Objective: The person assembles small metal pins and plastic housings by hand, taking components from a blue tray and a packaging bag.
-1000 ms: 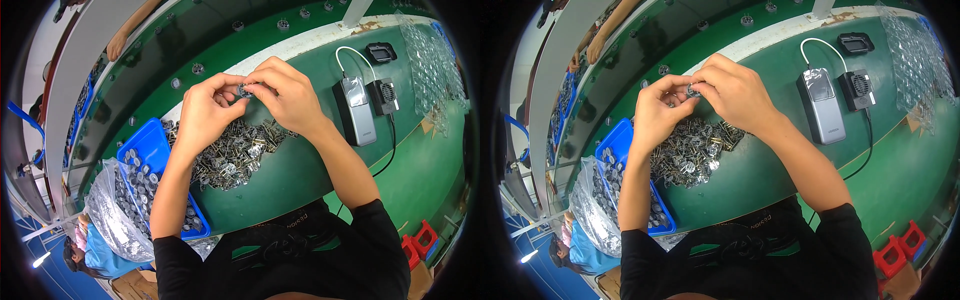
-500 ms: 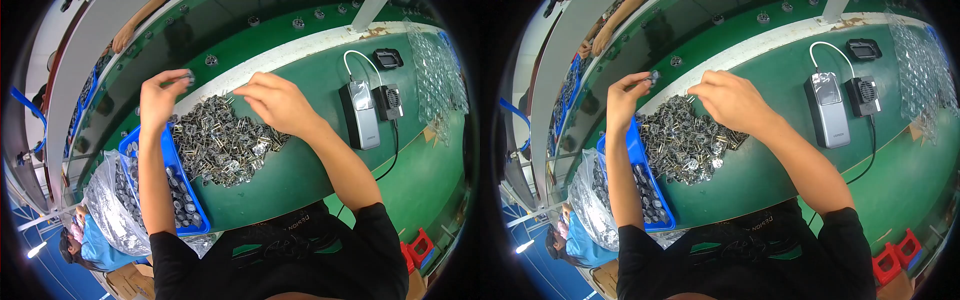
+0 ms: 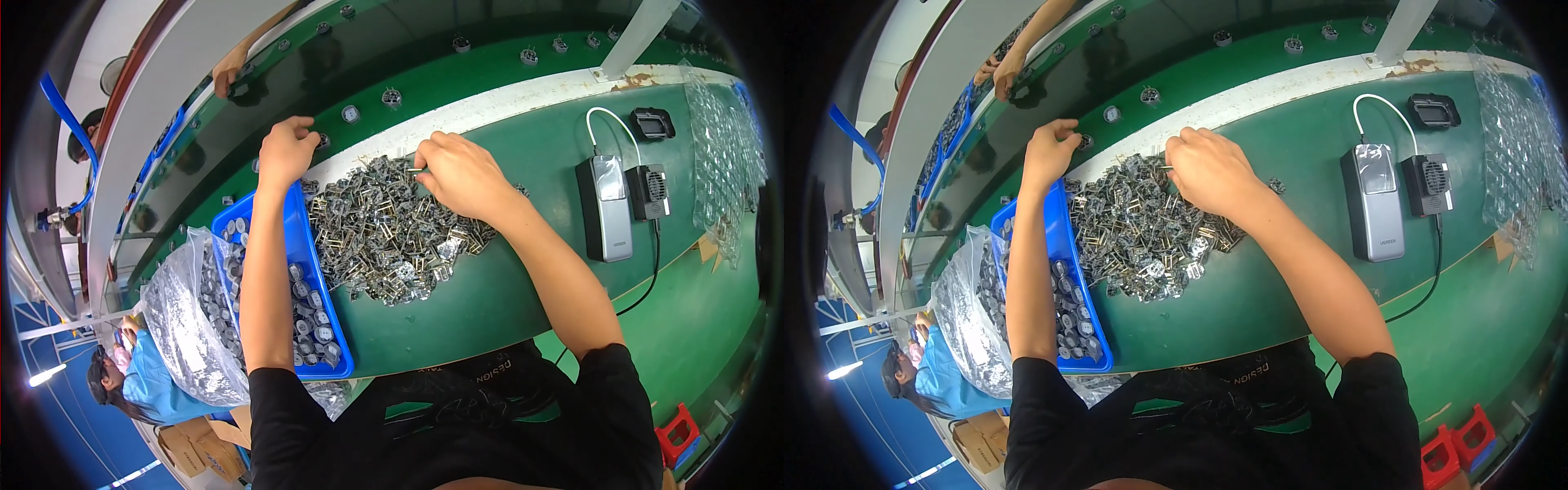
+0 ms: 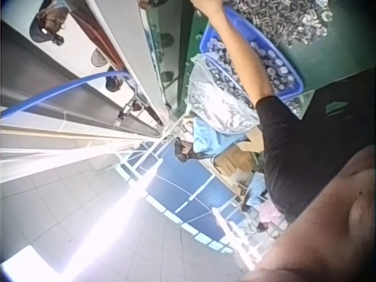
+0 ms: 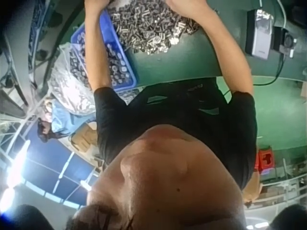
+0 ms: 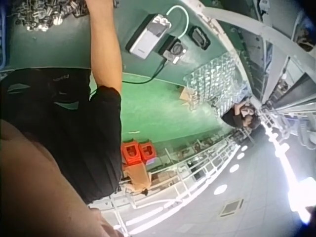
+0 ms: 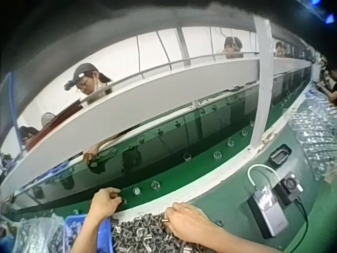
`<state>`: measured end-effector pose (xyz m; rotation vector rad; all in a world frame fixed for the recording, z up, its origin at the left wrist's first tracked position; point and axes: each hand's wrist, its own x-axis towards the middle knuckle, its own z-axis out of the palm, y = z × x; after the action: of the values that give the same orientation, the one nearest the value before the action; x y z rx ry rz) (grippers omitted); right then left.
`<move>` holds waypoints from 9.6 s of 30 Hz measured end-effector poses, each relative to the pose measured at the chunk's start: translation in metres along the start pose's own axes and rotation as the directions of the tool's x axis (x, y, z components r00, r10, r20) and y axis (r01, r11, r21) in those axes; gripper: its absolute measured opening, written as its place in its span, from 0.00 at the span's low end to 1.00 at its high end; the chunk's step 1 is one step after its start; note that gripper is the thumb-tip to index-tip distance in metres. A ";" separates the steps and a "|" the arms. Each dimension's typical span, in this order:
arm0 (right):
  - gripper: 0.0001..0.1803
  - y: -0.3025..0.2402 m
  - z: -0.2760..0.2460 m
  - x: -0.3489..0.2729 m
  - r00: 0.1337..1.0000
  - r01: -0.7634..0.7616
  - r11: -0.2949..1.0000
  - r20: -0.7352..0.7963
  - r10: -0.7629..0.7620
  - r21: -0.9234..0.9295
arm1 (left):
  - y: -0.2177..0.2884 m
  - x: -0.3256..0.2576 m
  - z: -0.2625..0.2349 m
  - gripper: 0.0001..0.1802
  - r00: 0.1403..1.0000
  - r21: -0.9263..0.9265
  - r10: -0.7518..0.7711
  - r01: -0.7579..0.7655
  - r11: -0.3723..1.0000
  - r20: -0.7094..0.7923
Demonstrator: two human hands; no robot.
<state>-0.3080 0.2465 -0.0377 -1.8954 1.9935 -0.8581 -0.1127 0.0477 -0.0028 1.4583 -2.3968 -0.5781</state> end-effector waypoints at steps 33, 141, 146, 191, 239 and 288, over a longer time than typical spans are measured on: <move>0.07 -0.007 -0.040 -0.019 0.959 -0.227 0.257 0.169 0.229 0.939 | 0.093 -0.088 0.015 0.19 0.896 -0.860 0.337 0.090 0.502 0.291; 0.06 -0.023 -0.019 -0.029 0.914 0.133 0.759 -0.376 0.155 0.637 | 0.104 -0.106 0.022 0.20 0.927 -0.713 0.231 0.053 0.699 0.296; 0.06 -0.024 -0.019 -0.029 0.910 0.123 0.797 -0.387 0.147 0.592 | 0.105 -0.107 0.021 0.20 0.926 -0.715 0.233 0.055 0.697 0.298; 0.06 -0.004 -0.034 -0.023 0.922 0.118 0.813 -0.367 0.123 0.571 | 0.071 -0.029 0.014 0.24 0.960 -0.665 0.229 -0.067 0.743 0.159; 0.16 0.003 -0.013 -0.010 0.945 0.208 0.970 -0.231 -0.233 -0.124 | 0.059 0.016 0.051 0.15 0.986 -0.523 0.131 -0.058 0.850 0.103; 0.09 -0.013 -0.031 -0.021 0.892 0.313 0.897 -0.420 -0.165 0.313 | 0.108 -0.102 0.013 0.21 0.937 -0.439 0.289 -0.179 0.881 0.198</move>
<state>-0.3127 0.2743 -0.0100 -1.8762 1.6249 -1.6651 -0.1561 0.1858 0.0341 0.9400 -2.3860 -1.1910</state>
